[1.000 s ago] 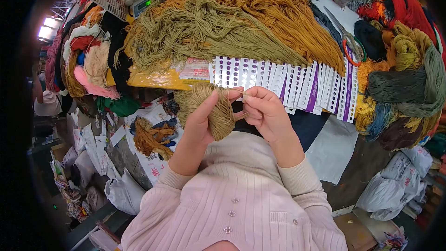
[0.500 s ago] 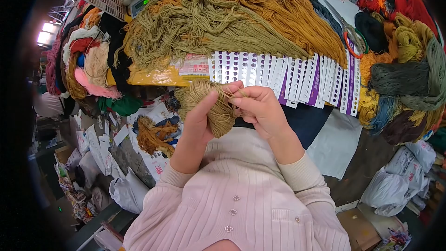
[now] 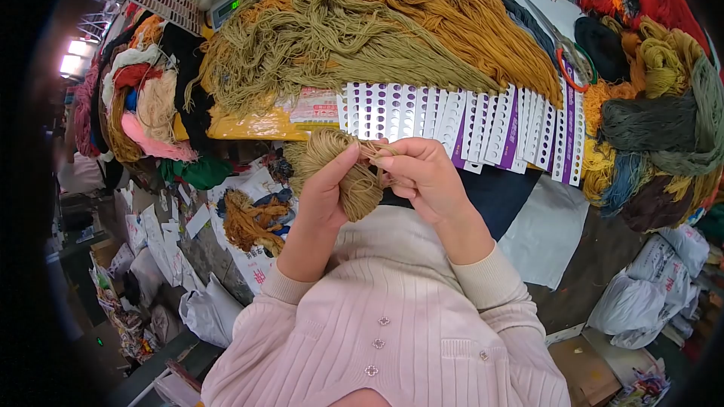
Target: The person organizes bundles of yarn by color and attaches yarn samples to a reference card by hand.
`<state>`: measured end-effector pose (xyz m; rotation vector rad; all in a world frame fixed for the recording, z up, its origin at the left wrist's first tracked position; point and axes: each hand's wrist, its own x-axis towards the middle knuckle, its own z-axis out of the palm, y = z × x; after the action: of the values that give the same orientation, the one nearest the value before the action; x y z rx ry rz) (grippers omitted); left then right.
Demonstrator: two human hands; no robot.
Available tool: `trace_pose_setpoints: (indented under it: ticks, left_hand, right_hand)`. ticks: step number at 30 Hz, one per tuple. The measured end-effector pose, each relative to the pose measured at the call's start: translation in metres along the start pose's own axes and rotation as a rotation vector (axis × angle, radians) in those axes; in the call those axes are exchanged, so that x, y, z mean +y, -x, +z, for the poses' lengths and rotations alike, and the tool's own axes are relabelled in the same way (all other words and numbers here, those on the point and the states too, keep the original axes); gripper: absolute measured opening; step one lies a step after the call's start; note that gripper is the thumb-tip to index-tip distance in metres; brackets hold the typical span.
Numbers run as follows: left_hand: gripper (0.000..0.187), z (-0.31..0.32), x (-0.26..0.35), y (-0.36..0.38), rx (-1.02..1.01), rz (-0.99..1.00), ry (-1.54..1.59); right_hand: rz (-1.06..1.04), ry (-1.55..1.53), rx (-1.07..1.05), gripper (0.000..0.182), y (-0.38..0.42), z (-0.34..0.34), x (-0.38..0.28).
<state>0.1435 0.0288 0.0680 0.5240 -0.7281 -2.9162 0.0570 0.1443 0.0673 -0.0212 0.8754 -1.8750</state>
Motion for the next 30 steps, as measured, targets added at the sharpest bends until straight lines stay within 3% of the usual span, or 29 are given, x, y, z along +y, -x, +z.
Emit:
trace_pose_setpoints:
  ticks: [13, 16, 19, 25, 30]
  left_hand:
    - [0.019, -0.002, -0.002, 0.0, 0.076, -0.008, 0.023]
    - [0.021, -0.008, -0.003, -0.001, 0.069, -0.049, 0.063]
    - [0.021, -0.008, -0.003, -0.002, 0.078, -0.061, 0.032]
    - [0.021, -0.002, -0.003, -0.002, 0.107, -0.027, -0.041]
    - [0.035, -0.01, -0.006, 0.002, 0.01, 0.009, 0.013]
  right_hand:
    - [0.033, -0.092, -0.017, 0.008, -0.002, -0.007, 0.002]
    - [0.045, 0.156, 0.071, 0.01, 0.001, 0.005, -0.004]
    - [0.017, 0.328, -0.008, 0.012, 0.0, 0.0, 0.002]
    - [-0.025, 0.116, -0.08, 0.01, -0.002, -0.007, 0.002]
    - [0.046, -0.165, -0.165, 0.008, -0.001, -0.022, -0.001]
